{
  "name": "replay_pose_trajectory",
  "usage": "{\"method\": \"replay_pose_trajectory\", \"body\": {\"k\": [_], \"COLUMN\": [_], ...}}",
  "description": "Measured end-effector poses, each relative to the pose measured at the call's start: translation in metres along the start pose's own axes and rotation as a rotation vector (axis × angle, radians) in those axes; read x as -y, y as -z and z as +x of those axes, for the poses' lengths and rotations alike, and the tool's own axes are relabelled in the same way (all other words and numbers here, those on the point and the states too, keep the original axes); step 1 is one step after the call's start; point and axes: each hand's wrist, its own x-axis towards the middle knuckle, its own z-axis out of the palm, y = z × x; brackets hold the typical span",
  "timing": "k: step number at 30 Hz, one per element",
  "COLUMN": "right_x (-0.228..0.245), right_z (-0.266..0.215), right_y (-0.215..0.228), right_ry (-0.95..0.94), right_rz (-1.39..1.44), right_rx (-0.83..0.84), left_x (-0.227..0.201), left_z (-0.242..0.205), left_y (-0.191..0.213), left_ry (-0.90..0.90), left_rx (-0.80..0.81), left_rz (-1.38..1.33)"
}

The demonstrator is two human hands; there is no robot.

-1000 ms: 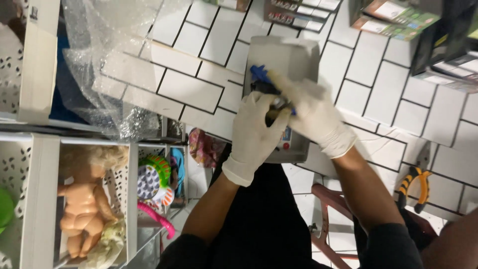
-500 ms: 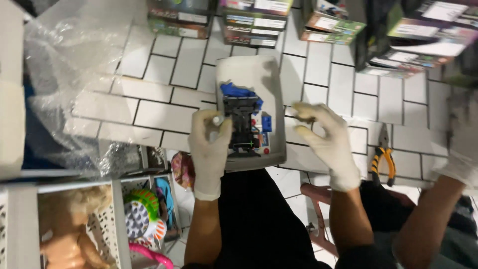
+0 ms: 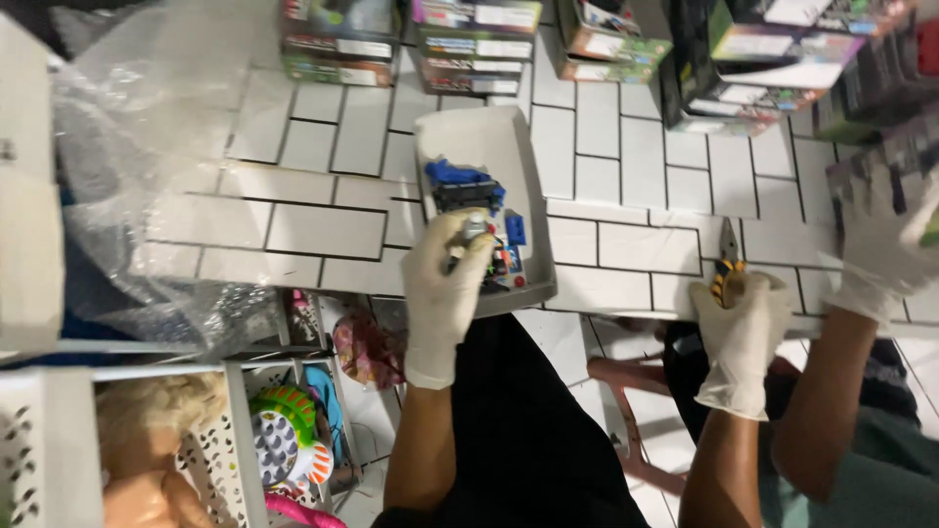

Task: Assembling a plastic toy car model, including unboxing, cutting parts from a sprue with pliers, and fitting components together.

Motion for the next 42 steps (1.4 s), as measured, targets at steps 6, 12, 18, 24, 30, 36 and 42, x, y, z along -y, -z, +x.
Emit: {"method": "replay_pose_trajectory", "body": {"k": [6, 12, 18, 24, 30, 36, 42], "right_x": [-0.027, -0.004, 0.173, 0.213, 0.265, 0.275, 0.256], "right_z": [0.006, -0.006, -0.038, -0.026, -0.04, -0.062, -0.052], "right_y": [-0.004, 0.004, 0.035, 0.001, 0.008, -0.002, -0.003], "right_ry": [-0.017, -0.013, 0.0, 0.267, 0.637, 0.796, 0.826], "right_rz": [0.042, 0.833, 1.262, 1.05, 1.156, 1.114, 1.089], "right_rx": [0.022, 0.082, 0.151, 0.223, 0.309, 0.421, 0.468], "left_x": [-0.021, -0.019, -0.01, -0.003, -0.025, -0.014, 0.01], "left_z": [0.0, 0.0, -0.004, -0.005, -0.011, -0.014, -0.012], "left_y": [0.004, 0.005, 0.006, 0.028, 0.057, 0.061, 0.053], "left_ry": [0.175, 0.157, 0.176, 0.113, 0.119, 0.029, 0.006], "left_rx": [-0.007, -0.039, -0.14, -0.301, -0.5, -0.5, -0.427], "left_rz": [-0.089, -0.209, -0.346, -0.346, -0.355, -0.403, -0.415]}}
